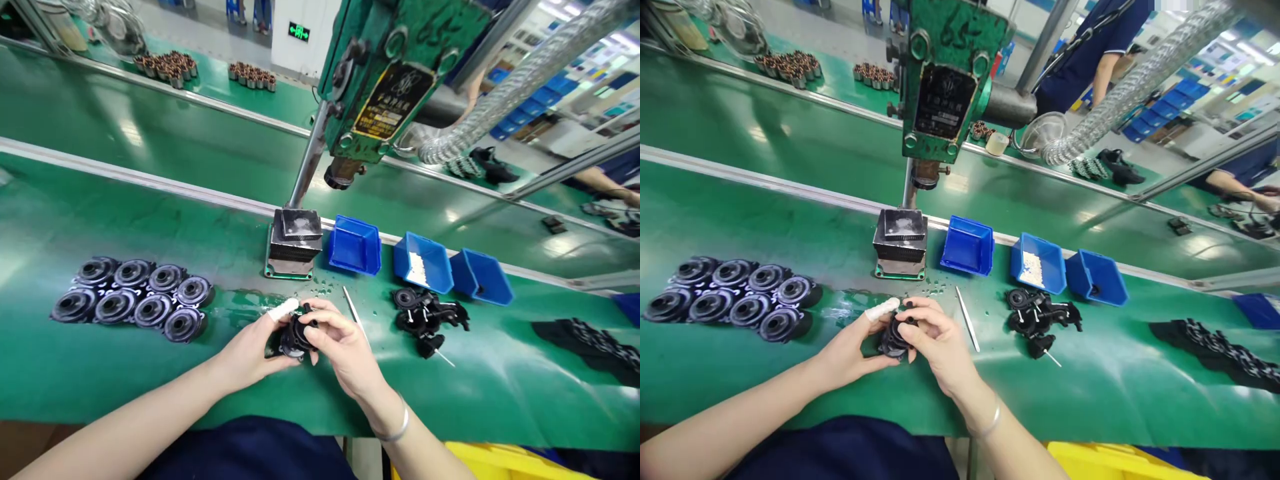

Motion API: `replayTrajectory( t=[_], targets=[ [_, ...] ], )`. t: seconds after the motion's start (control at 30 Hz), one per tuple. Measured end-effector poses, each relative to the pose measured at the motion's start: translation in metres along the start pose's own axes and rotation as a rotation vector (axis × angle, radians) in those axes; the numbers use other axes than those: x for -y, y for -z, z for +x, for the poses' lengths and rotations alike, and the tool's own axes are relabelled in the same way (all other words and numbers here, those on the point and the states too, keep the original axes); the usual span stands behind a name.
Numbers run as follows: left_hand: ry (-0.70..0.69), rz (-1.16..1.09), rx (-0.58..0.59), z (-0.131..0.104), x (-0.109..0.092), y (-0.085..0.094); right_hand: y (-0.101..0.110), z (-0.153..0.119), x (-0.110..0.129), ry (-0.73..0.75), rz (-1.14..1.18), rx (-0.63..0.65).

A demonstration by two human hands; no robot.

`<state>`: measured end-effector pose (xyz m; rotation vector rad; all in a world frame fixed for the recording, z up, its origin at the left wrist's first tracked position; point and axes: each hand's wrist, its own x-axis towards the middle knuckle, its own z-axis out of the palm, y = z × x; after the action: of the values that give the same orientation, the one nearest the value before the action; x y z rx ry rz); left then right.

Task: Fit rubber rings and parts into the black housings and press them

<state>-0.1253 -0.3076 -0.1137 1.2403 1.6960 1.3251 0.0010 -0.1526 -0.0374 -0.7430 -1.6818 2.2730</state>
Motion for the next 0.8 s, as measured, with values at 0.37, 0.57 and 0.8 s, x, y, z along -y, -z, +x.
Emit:
replayTrajectory(
  t=[0.37, 0.57, 0.8],
  targets=[
    [-0.110, 0.106, -0.027, 0.000, -0.002, 0.001, -0.001, -0.017, 0.004, 0.353, -0.444, 0.014],
    [-0.119, 0.080, -0.016, 0.002, -0.004, 0.001, 0.004, -0.005, 0.008, 0.127, -0.060, -0.048],
    [-0.092, 0.126, -0.021, 0.001, -0.002, 0.000, -0.001, -0.010, -0.003, 0.235, -0.316, -0.008]
  ],
)
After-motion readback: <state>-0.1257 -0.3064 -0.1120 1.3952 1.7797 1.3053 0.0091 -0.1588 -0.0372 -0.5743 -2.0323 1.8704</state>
